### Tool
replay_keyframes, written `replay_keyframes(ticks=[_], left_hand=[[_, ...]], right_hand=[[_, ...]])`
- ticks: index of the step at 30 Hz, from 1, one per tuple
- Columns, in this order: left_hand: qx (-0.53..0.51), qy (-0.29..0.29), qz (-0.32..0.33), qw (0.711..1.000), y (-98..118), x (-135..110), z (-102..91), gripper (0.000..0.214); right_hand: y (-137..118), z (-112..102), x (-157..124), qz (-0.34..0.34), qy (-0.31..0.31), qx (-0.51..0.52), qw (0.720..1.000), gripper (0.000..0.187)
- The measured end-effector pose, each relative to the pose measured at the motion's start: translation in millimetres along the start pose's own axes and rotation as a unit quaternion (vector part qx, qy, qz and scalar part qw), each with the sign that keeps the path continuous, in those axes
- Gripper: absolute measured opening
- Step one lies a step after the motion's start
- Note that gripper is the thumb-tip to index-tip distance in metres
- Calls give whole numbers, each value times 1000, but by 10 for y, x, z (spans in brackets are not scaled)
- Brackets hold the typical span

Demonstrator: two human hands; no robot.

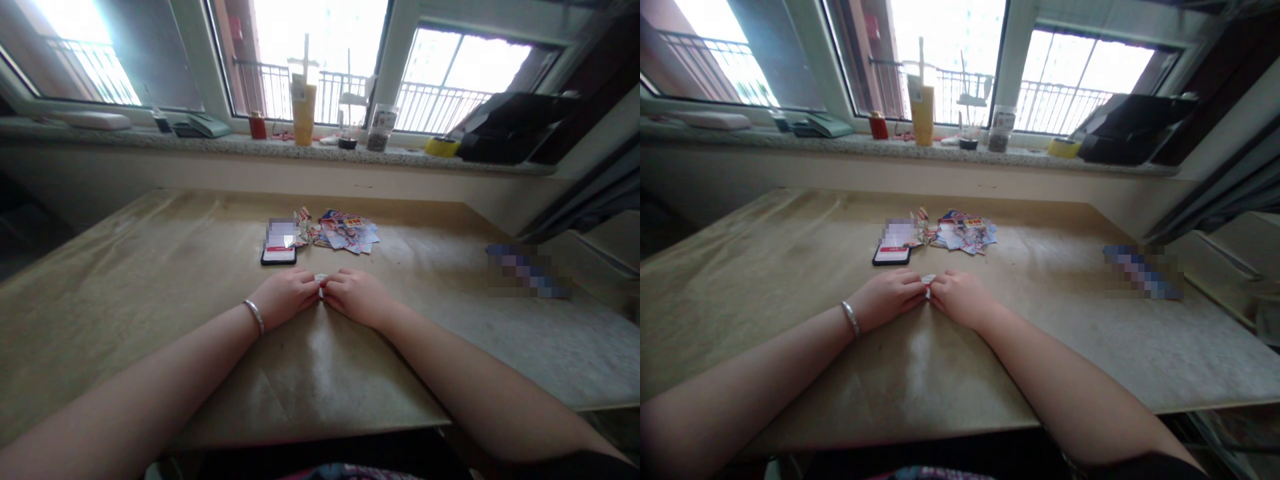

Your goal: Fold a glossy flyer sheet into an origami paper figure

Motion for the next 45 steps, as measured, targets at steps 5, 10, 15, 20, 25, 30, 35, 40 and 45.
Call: replay_keyframes(ticks=[5, 10, 15, 20, 25, 30, 35, 40, 45], left_hand=[[18, -1, 5, 1000, 3, -4, -19, 15], [13, 3, -7, 1000, -7, -1, -10, 11], [-4, 0, -10, 1000, -38, -15, 6, 9], [-44, -5, -22, 999, -81, -28, 11, 12], [-94, -2, -9, 996, -131, -62, 20, 17], [-128, 10, 7, 992, -160, -93, 2, 23], [-107, -7, 6, 994, -153, -92, -46, 24], [-84, -17, 12, 996, -137, -86, -79, 23], [-53, -20, 14, 998, -124, -78, -87, 24]], right_hand=[[-20, 17, 7, 1, 18, 11, 1000, 17], [-5, 66, 20, 12, 32, 30, 999, 14], [-4, 87, 20, 37, 41, 69, 996, 13], [21, 102, 34, 63, 40, 116, 990, 13], [58, 121, 94, 81, 20, 143, 986, 16], [67, 130, 104, 99, 12, 142, 985, 15], [81, 139, 57, 124, 32, 162, 978, 18], [108, 151, 54, 130, 43, 180, 974, 17], [135, 171, 93, 173, 35, 219, 960, 13]])
Point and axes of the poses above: each hand's wrist, its own x-axis towards the middle knuckle, its own z-axis out of the palm, y = z × x, the point moved 1 cm from there along x, towards the middle knuckle
